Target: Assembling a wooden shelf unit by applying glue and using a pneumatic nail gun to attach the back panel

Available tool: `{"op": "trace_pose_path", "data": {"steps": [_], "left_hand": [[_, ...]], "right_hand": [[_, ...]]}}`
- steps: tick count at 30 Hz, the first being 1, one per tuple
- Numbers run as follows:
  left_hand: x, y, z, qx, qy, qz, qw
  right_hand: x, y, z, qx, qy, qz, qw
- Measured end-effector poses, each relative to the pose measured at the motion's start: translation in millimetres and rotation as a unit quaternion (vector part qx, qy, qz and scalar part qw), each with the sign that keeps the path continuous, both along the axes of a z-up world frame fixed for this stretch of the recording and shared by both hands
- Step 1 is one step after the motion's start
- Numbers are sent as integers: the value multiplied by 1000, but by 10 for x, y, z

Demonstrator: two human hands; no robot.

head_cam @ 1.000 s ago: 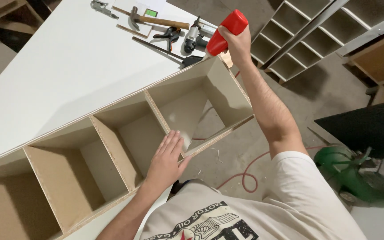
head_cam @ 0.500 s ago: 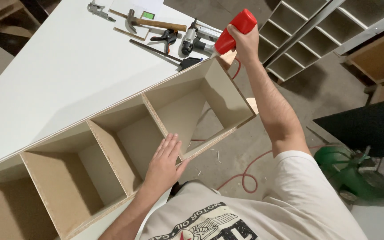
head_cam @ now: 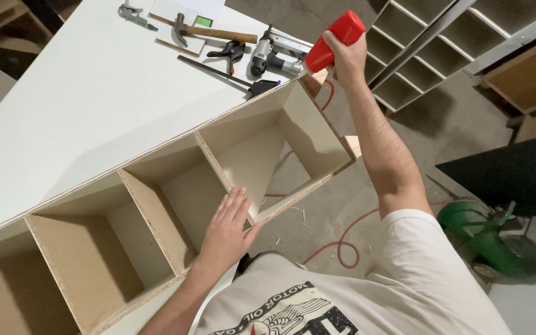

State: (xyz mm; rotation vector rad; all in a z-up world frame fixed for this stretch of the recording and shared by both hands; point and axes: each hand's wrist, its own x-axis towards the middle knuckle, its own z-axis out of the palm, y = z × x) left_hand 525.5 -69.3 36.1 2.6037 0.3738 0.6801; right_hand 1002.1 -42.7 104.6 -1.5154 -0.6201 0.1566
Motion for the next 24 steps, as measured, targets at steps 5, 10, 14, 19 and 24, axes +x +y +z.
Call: {"op": "trace_pose_path", "data": {"steps": [5, 10, 14, 19, 24], "left_hand": [[7, -4, -43, -1, -5, -1, 1000], [7, 2, -21, -4, 0, -2, 1000], [-4, 5, -36, -4, 9, -8, 1000], [5, 8, -4, -6, 0, -9, 1000], [12, 5, -18, -3, -1, -5, 1000]], "right_hand": [[10, -90, -45, -17, 26, -28, 999], [-169, -135, 51, -16, 90, -60, 994], [-156, -172, 6, 7, 77, -54, 996], [-47, -230, -129, 13, 43, -43, 998], [9, -337, -222, 22, 28, -32, 999]]}}
